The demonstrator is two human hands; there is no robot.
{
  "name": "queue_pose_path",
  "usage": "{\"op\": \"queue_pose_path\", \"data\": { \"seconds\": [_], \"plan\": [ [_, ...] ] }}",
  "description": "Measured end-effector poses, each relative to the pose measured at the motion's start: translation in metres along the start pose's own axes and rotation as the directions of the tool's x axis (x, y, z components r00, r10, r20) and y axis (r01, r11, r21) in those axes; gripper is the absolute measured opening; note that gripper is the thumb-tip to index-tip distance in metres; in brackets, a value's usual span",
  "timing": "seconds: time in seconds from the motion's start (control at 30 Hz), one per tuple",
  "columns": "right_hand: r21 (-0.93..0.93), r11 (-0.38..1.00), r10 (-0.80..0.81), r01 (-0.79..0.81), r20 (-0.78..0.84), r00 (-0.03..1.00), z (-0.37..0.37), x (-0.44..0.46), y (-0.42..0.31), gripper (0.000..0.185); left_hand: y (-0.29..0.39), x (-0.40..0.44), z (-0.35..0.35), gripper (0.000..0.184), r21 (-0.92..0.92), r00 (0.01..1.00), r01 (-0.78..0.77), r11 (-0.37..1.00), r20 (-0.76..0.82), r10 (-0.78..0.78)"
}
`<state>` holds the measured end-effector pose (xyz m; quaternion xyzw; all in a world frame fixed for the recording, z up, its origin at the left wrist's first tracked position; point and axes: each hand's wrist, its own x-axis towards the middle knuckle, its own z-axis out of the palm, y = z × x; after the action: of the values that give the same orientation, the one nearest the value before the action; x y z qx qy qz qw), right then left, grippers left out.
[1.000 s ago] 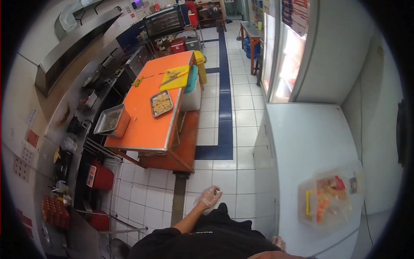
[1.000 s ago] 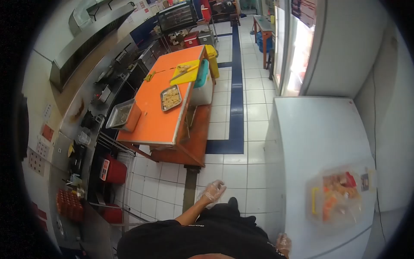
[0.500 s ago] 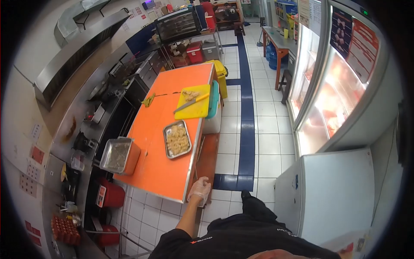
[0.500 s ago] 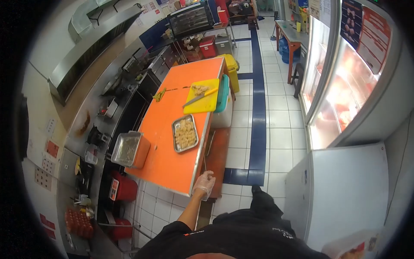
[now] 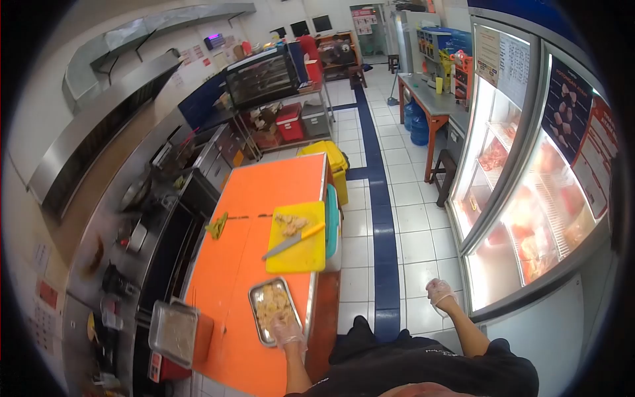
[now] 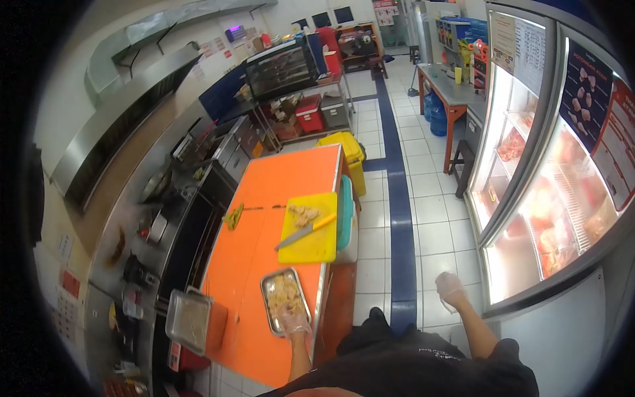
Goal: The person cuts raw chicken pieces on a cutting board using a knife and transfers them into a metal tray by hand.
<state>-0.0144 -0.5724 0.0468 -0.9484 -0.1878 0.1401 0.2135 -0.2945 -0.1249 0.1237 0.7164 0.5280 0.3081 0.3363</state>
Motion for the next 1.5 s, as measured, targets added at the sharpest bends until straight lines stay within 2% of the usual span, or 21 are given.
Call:
{"op": "queue_pose_path", "data": {
  "seconds": [0.03,0.1,0.13,0.2,0.23,0.3,0.43,0.5,0.67,0.73,0.77,0.87,0.93,0.97,1.03,1.07,1.1,1.17,1.27,1.33,1.5],
  "plan": [
    [0.007,1.0,-0.005,0.005,-0.011,1.0,0.0,0.015,-0.005,0.027,-0.004,0.03,0.013,0.044,0.0,1.0,-0.014,1.0,0.008,0.014],
    [-0.415,0.899,-0.17,0.141,-0.033,0.985,0.043,0.031,0.04,0.021,-0.056,0.087,0.042,0.048,0.409,0.98,-0.075,0.909,-0.139,0.144],
    [-0.405,0.908,-0.126,0.109,-0.015,0.992,0.067,0.032,0.063,0.018,-0.073,0.105,0.057,0.049,0.492,0.914,-0.202,0.847,-0.215,0.344],
    [-0.409,0.912,0.038,-0.012,0.055,0.998,0.097,0.038,0.097,0.014,0.023,0.1,0.035,0.045,0.422,0.969,0.212,0.881,0.026,-0.246],
    [-0.424,0.9,0.164,-0.1,0.117,0.98,0.107,0.034,0.106,0.013,0.027,0.101,0.035,0.045,0.477,0.913,0.293,0.828,0.117,-0.39],
    [-0.564,0.824,0.108,0.057,0.255,0.961,0.128,0.027,0.133,0.017,0.012,0.107,0.044,0.045,0.524,0.843,0.305,0.795,0.241,-0.482],
    [-0.61,0.79,0.256,0.062,0.42,0.871,0.13,0.032,0.137,0.018,0.016,0.122,0.067,0.045,0.546,0.814,0.293,0.784,0.288,-0.505],
    [-0.543,0.828,0.284,0.139,0.621,0.73,0.129,0.055,0.147,0.021,0.035,0.133,0.092,0.045,0.543,0.832,0.272,0.795,0.282,-0.477],
    [-0.387,0.904,0.361,-0.184,0.457,0.813,0.128,0.15,0.187,0.027,0.118,0.155,0.187,0.045,0.503,0.877,0.179,0.846,0.308,-0.369],
    [-0.5,0.86,0.206,0.104,0.526,0.825,0.104,0.208,0.195,0.024,0.154,0.159,0.226,0.045,0.478,0.885,0.132,0.868,0.338,-0.321],
    [-0.506,0.856,0.207,0.106,0.525,0.826,0.089,0.234,0.209,0.024,0.171,0.161,0.245,0.045,0.467,0.887,0.108,0.877,0.352,-0.297],
    [-0.343,0.928,-0.019,0.144,0.342,0.939,0.069,0.299,0.243,0.02,0.21,0.164,0.297,0.045,0.425,0.892,0.027,0.905,0.399,-0.214],
    [-0.137,0.97,0.23,-0.199,0.27,0.935,0.039,0.335,0.255,0.019,0.234,0.166,0.323,0.045,0.397,0.886,-0.022,0.918,0.433,-0.166],
    [-0.139,0.969,0.234,-0.202,0.274,0.933,0.032,0.339,0.259,0.019,0.244,0.167,0.334,0.045,0.384,0.88,-0.043,0.922,0.452,-0.147],
    [0.412,0.846,0.314,-0.339,0.129,0.941,0.042,0.358,0.295,0.018,0.26,0.168,0.355,0.045,0.354,0.868,-0.079,0.932,0.484,-0.11],
    [0.019,0.989,0.145,-0.146,0.055,0.988,0.068,0.37,0.326,0.017,0.265,0.169,0.362,0.045,0.34,0.86,-0.091,0.936,0.5,-0.098],
    [0.013,0.989,0.143,-0.144,0.054,0.988,0.052,0.371,0.32,0.017,0.27,0.171,0.372,0.045,0.326,0.855,-0.106,0.939,0.512,-0.081],
    [-0.445,0.894,0.027,0.057,0.181,0.983,0.016,0.369,0.298,0.015,0.277,0.176,0.389,0.045,0.303,0.842,-0.133,0.944,0.537,-0.054],
    [-0.464,0.875,0.286,-0.14,0.262,0.922,0.052,0.368,0.314,0.014,0.284,0.188,0.412,0.045,0.27,0.825,-0.167,0.948,0.565,-0.015],
    [-0.514,0.857,0.217,0.03,0.415,0.883,0.028,0.352,0.286,0.019,0.289,0.197,0.425,0.045,0.251,0.816,-0.178,0.952,0.578,0.001],
    [-0.366,0.924,0.203,0.11,0.713,0.672,0.015,0.368,0.282,0.035,0.301,0.219,0.453,0.046,0.201,0.794,-0.192,0.96,0.607,0.032]
  ]
}}
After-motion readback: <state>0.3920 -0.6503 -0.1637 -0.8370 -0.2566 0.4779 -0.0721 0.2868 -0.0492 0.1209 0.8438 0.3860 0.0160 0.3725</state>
